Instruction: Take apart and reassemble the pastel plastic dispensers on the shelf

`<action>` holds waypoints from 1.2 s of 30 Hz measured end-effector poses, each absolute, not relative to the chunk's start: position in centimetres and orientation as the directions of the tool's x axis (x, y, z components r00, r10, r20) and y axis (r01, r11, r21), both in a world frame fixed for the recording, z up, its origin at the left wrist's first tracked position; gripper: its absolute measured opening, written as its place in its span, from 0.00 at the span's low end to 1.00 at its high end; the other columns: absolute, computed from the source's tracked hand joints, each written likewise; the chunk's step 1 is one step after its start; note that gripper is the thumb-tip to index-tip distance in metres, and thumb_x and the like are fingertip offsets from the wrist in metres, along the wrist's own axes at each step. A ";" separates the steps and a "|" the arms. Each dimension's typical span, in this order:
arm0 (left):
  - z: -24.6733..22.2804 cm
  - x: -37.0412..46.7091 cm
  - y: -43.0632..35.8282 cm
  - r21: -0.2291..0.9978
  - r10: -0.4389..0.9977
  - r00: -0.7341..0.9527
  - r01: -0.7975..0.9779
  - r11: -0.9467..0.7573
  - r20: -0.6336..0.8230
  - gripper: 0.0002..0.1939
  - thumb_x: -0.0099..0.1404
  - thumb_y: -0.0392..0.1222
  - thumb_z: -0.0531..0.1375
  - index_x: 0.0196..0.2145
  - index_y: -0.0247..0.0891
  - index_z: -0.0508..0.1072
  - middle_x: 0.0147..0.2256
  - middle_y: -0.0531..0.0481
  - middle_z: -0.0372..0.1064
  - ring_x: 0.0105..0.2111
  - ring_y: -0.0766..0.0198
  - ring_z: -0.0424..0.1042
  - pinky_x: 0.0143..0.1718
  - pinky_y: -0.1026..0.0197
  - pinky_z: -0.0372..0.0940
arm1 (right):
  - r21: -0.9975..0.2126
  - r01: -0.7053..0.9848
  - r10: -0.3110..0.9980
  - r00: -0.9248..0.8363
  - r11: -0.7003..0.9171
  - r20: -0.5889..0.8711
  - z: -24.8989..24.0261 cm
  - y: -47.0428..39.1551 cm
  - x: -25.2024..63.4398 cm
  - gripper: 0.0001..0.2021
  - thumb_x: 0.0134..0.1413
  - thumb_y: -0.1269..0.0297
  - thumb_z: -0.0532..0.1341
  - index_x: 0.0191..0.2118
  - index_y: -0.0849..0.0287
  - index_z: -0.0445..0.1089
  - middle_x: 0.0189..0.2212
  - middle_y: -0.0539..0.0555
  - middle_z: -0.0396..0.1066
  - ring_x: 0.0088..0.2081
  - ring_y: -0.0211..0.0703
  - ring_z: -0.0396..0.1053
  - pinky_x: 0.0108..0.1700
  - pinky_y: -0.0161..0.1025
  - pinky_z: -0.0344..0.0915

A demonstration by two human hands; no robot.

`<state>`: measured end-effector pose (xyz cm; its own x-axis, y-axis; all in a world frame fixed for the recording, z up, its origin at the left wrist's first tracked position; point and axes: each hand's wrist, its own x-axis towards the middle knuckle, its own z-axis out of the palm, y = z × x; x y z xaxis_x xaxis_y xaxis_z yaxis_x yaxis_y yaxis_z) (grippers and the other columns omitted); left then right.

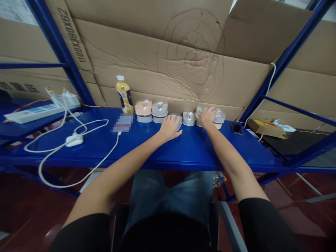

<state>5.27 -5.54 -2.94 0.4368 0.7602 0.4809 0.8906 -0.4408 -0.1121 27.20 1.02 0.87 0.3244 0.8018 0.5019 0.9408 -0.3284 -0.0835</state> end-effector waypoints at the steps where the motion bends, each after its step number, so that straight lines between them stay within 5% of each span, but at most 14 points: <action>1: -2.8 5.3 -6.2 -0.091 0.765 0.403 0.905 -0.416 0.502 0.29 0.73 0.55 0.65 0.61 0.29 0.74 0.58 0.25 0.72 0.60 0.33 0.71 0.62 0.40 0.66 | -0.084 0.944 0.795 0.315 -0.319 0.518 1.1 0.4 26.9 0.37 0.68 0.47 0.68 0.68 0.75 0.68 0.65 0.82 0.67 0.62 0.74 0.69 0.59 0.59 0.68; 5: -3.0 4.7 -7.3 0.037 0.816 0.235 0.954 -0.299 0.528 0.34 0.72 0.62 0.66 0.64 0.35 0.74 0.62 0.24 0.69 0.61 0.27 0.71 0.58 0.35 0.69 | -0.064 0.984 0.774 0.170 -0.166 0.610 1.9 -3.1 25.6 0.33 0.70 0.49 0.66 0.65 0.76 0.70 0.62 0.80 0.69 0.62 0.72 0.68 0.62 0.60 0.68; 9: -4.4 2.7 -5.9 0.229 0.866 0.269 0.893 -0.388 0.421 0.35 0.69 0.59 0.69 0.68 0.42 0.74 0.60 0.30 0.73 0.55 0.29 0.78 0.52 0.37 0.75 | -0.026 0.944 0.795 -0.262 0.329 0.547 0.8 -5.2 24.9 0.29 0.70 0.44 0.65 0.62 0.65 0.75 0.62 0.74 0.72 0.64 0.71 0.69 0.68 0.64 0.66; 11: -4.9 1.3 -4.9 0.316 0.812 0.405 0.773 -0.550 0.421 0.37 0.65 0.57 0.72 0.68 0.46 0.74 0.61 0.35 0.73 0.57 0.34 0.79 0.57 0.39 0.75 | -0.082 0.803 0.731 -0.489 0.591 0.476 -0.4 -5.1 25.0 0.37 0.63 0.37 0.70 0.67 0.59 0.73 0.68 0.71 0.69 0.70 0.72 0.66 0.73 0.66 0.64; 14: -5.3 -0.4 -4.0 0.413 0.655 0.623 0.510 -0.755 0.428 0.41 0.59 0.54 0.74 0.68 0.44 0.73 0.65 0.38 0.73 0.65 0.37 0.75 0.68 0.40 0.70 | -0.208 0.637 0.663 -0.653 0.742 0.367 -2.2 -4.7 25.2 0.54 0.50 0.30 0.76 0.75 0.55 0.65 0.74 0.68 0.64 0.76 0.73 0.60 0.76 0.68 0.61; 22: -6.7 -0.8 -4.4 0.586 0.683 0.600 0.398 -0.706 0.415 0.60 0.50 0.59 0.80 0.73 0.38 0.61 0.67 0.28 0.71 0.66 0.32 0.75 0.67 0.32 0.70 | -0.234 0.716 0.752 -0.604 0.658 0.266 -2.9 -6.9 24.9 0.54 0.51 0.30 0.75 0.75 0.57 0.66 0.63 0.70 0.75 0.63 0.74 0.75 0.64 0.66 0.73; 29: -6.6 -0.2 -5.7 0.584 0.694 0.576 0.408 -0.702 0.432 0.65 0.52 0.60 0.80 0.78 0.37 0.55 0.69 0.29 0.68 0.67 0.34 0.72 0.69 0.34 0.69 | -0.452 0.628 0.772 -0.547 0.634 0.323 -1.5 -5.5 28.3 0.40 0.60 0.34 0.70 0.68 0.57 0.74 0.62 0.64 0.79 0.59 0.62 0.79 0.65 0.58 0.74; 36: -6.3 0.4 -6.9 0.445 0.606 0.696 0.434 -0.783 0.386 0.28 0.71 0.61 0.68 0.63 0.49 0.82 0.63 0.40 0.68 0.69 0.41 0.71 0.75 0.38 0.64 | -0.529 0.753 0.914 -0.251 0.391 0.319 -0.5 -4.3 33.0 0.35 0.66 0.35 0.66 0.66 0.57 0.74 0.54 0.63 0.83 0.53 0.61 0.80 0.61 0.61 0.75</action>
